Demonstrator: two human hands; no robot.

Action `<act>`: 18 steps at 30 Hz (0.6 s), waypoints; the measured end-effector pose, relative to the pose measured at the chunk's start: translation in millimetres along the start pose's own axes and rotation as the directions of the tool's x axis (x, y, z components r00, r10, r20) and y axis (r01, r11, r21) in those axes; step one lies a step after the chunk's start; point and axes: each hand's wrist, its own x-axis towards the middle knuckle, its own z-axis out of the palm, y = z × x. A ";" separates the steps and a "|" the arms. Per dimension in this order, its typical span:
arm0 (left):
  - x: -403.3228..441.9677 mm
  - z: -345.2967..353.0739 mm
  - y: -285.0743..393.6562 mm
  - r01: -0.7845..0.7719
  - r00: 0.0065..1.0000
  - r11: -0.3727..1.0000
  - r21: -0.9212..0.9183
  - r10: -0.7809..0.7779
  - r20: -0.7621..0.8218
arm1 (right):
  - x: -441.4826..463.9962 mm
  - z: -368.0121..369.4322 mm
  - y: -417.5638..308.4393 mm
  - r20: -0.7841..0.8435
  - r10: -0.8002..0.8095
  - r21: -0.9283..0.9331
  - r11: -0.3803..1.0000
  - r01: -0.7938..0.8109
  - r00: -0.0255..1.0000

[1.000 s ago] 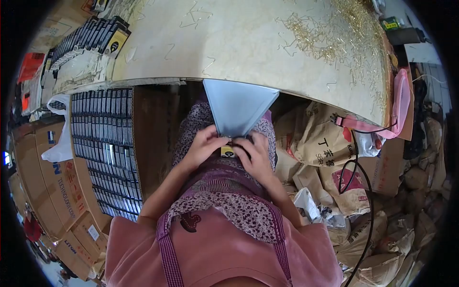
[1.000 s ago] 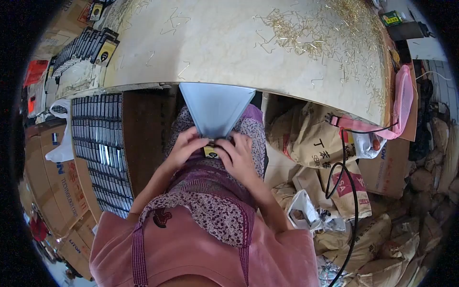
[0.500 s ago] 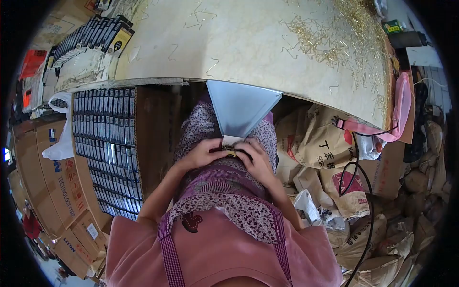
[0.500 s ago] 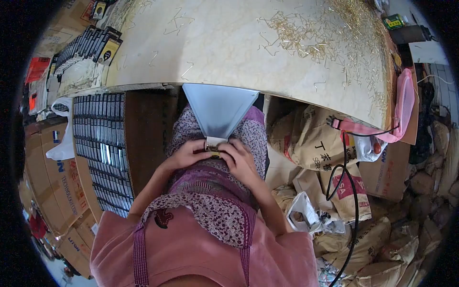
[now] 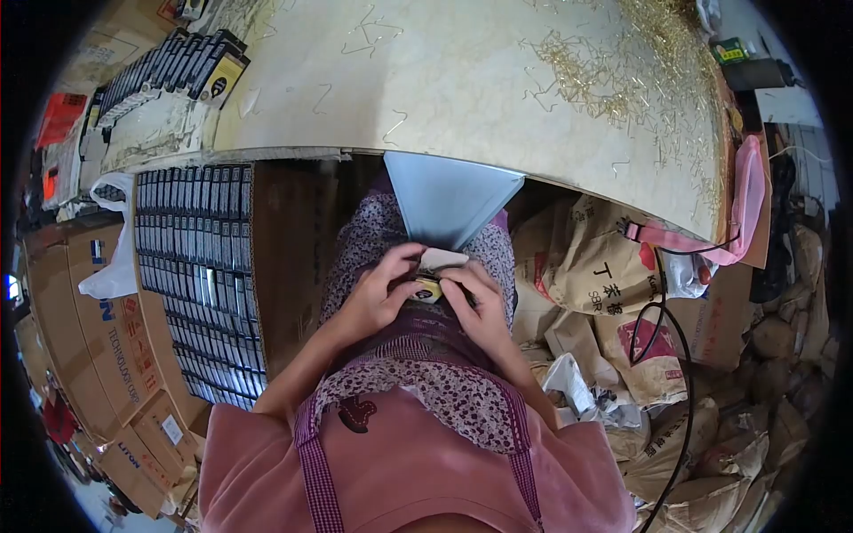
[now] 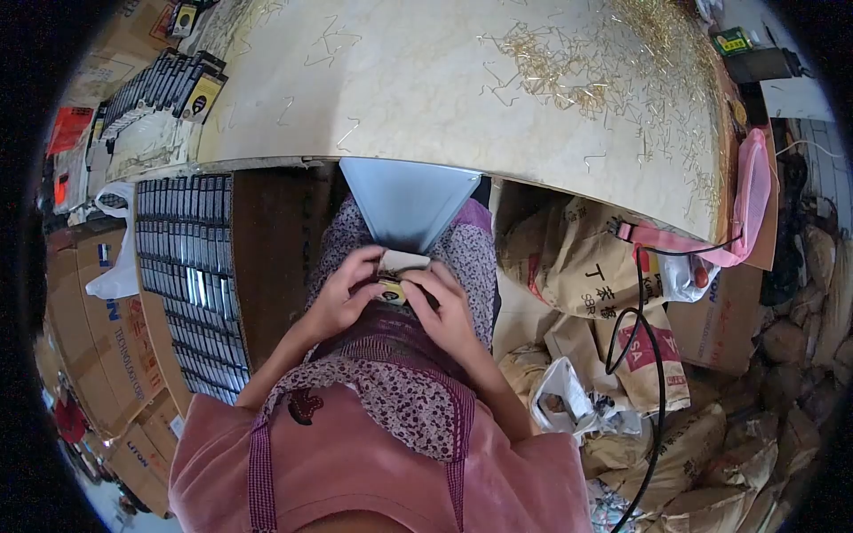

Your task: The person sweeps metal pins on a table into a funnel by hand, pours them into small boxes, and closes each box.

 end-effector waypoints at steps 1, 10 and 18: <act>-1.1 0.4 -0.7 0.000 1.000 1.000 0.000 0.000 -0.001 | -1.0 1.0 0.3 0.000 -0.001 0.000 1.000 0.001 1.000; -5.5 -5.7 -18.7 -0.153 0.968 0.978 0.139 0.120 0.223 | -3.6 -0.2 14.0 0.066 0.057 0.274 0.959 -0.073 0.996; -6.7 9.9 -24.4 -0.099 0.995 0.991 -0.093 0.101 0.017 | 5.6 -6.1 7.6 -0.061 -0.036 0.112 0.993 0.042 0.997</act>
